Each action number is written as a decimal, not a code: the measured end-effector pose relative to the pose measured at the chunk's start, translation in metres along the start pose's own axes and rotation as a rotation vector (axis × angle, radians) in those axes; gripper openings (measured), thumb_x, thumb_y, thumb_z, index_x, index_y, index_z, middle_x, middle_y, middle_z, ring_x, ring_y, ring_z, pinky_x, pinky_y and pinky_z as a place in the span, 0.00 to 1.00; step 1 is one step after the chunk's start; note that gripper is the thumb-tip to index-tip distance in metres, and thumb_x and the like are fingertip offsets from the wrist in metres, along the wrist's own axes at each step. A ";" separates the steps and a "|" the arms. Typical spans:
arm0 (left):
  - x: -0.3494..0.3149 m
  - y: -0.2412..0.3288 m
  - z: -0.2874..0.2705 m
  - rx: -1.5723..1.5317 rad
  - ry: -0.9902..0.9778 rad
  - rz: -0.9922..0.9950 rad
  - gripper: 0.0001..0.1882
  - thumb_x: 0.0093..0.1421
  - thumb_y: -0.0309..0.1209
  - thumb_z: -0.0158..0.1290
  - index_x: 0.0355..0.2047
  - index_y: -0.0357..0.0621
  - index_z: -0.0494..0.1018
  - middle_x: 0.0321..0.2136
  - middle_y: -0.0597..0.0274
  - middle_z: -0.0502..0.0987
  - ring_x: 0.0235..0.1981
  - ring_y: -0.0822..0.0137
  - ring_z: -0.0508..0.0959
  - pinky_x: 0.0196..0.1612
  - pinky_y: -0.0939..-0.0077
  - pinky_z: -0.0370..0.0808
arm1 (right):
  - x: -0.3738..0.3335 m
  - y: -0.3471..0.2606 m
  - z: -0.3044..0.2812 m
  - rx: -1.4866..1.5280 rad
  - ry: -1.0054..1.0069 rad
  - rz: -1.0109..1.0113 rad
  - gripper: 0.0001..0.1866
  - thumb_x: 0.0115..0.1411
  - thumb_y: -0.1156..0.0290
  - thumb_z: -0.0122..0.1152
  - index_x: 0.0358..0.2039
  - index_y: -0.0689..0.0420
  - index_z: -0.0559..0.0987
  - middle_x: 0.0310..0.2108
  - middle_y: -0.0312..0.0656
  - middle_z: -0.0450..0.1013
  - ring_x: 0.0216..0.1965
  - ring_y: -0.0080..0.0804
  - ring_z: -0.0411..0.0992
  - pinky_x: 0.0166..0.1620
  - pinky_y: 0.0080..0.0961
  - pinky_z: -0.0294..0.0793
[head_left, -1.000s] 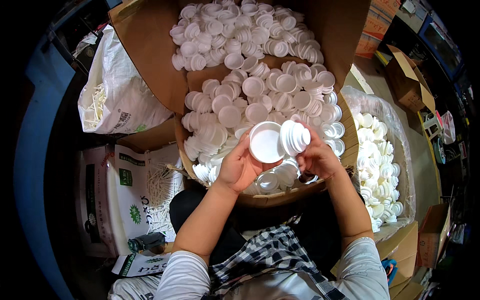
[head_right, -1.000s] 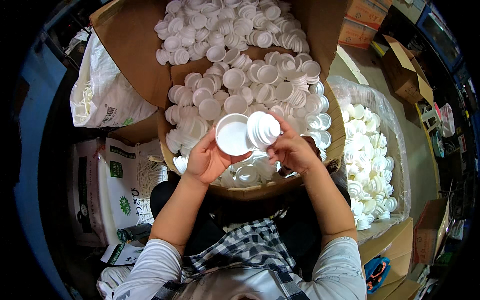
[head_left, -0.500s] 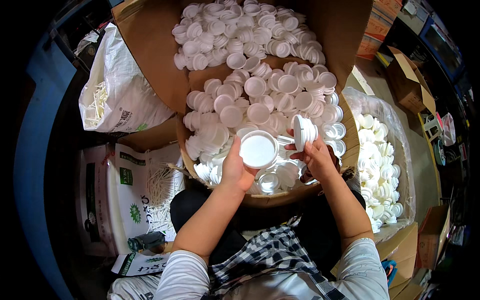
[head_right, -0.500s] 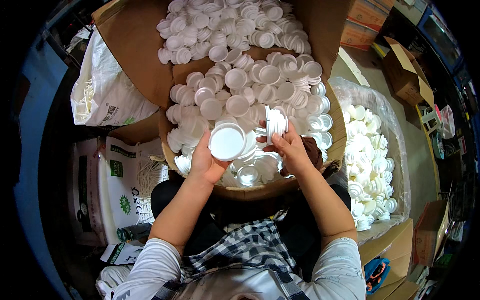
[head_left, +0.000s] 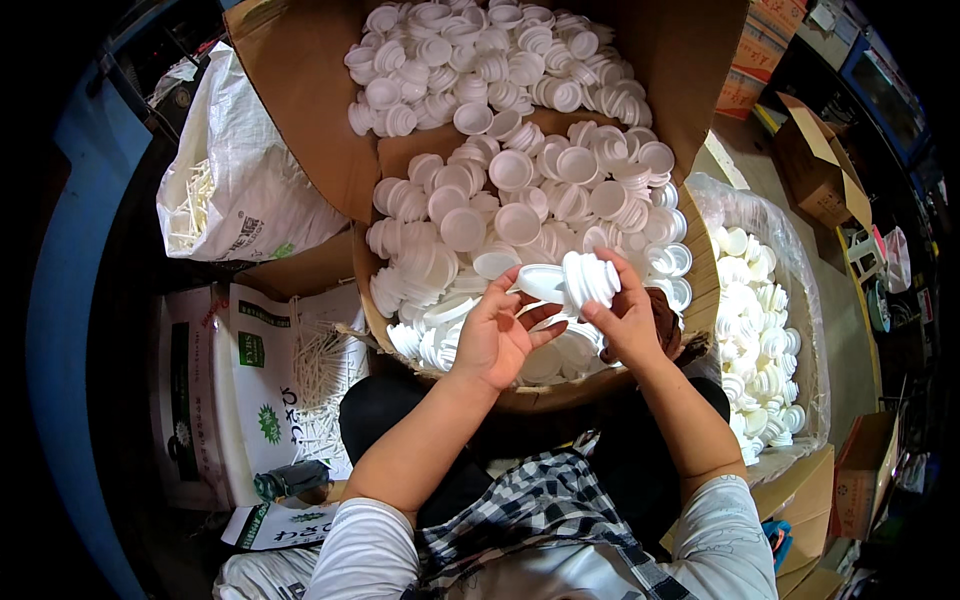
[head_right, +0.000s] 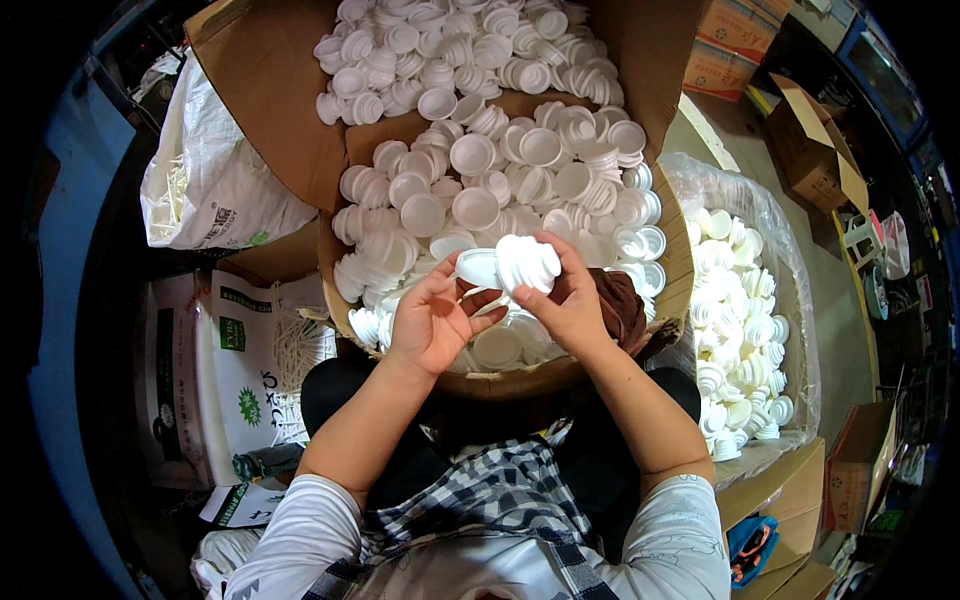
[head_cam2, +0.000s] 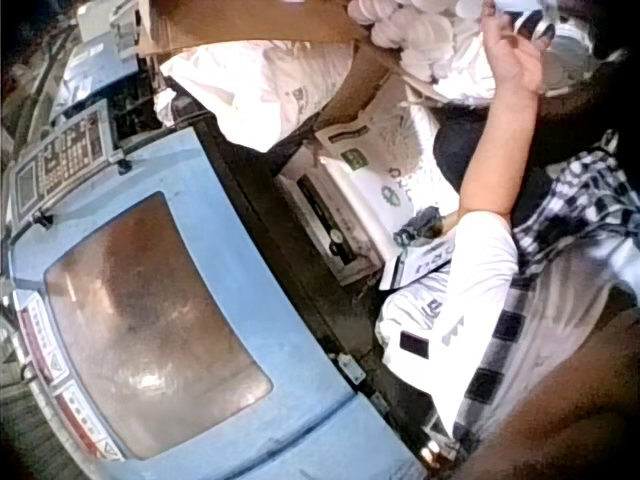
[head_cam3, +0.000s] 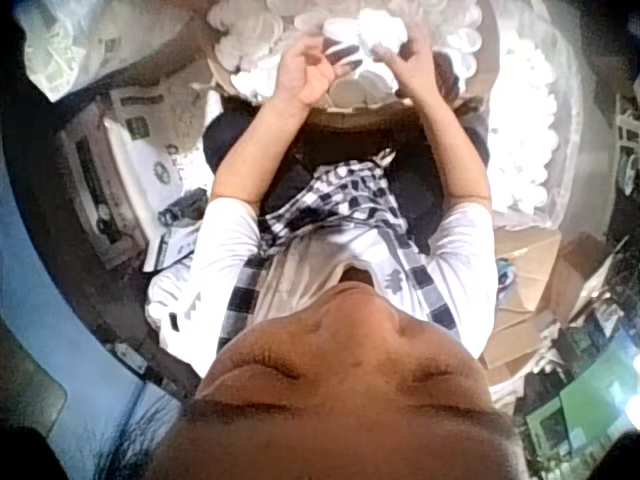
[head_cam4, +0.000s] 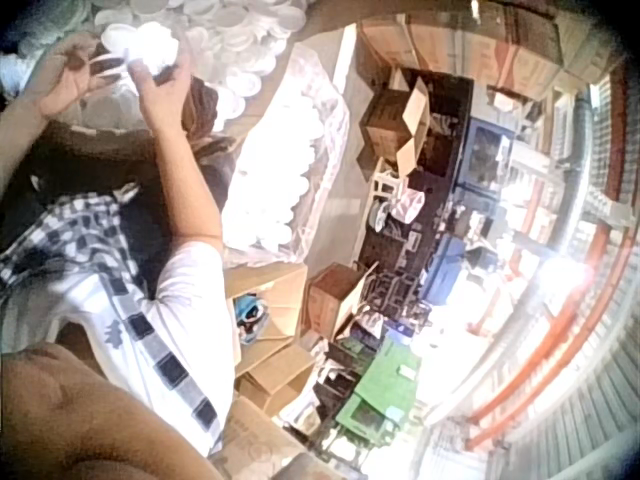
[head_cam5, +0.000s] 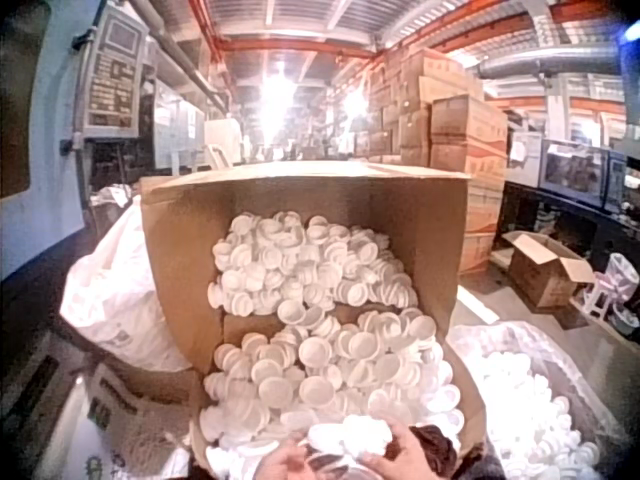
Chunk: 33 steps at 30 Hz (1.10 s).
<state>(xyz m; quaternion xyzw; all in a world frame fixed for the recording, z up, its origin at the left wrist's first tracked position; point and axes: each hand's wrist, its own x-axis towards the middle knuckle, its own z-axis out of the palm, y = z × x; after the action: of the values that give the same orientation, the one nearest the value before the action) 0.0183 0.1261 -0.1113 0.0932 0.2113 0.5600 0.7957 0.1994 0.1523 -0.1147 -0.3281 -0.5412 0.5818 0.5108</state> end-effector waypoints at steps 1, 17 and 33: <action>-0.001 0.001 0.003 -0.062 0.023 -0.029 0.19 0.53 0.28 0.43 0.47 0.44 0.61 0.47 0.54 0.65 0.45 0.53 0.70 0.49 0.50 0.69 | -0.002 -0.003 0.001 -0.061 -0.034 -0.009 0.35 0.48 0.75 0.65 0.56 0.58 0.59 0.48 0.39 0.63 0.50 0.27 0.62 0.54 0.26 0.61; 0.000 -0.001 0.003 0.064 -0.190 -0.043 0.23 0.62 0.33 0.37 0.58 0.47 0.54 0.53 0.58 0.63 0.52 0.60 0.67 0.48 0.57 0.69 | -0.004 -0.001 0.004 -0.359 -0.030 -0.425 0.36 0.39 0.72 0.72 0.49 0.58 0.64 0.55 0.53 0.59 0.56 0.38 0.60 0.55 0.31 0.61; -0.002 -0.006 0.009 0.271 -0.197 0.046 0.23 0.65 0.38 0.37 0.56 0.38 0.57 0.51 0.59 0.65 0.52 0.67 0.67 0.54 0.70 0.64 | -0.006 -0.005 0.003 -0.599 -0.126 -0.638 0.40 0.34 0.70 0.75 0.49 0.55 0.64 0.53 0.53 0.61 0.55 0.47 0.61 0.56 0.38 0.60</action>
<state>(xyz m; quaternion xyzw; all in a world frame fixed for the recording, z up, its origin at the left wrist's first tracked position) 0.0271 0.1230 -0.1049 0.2590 0.2038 0.5324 0.7797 0.1992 0.1454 -0.1098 -0.2418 -0.7903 0.2314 0.5133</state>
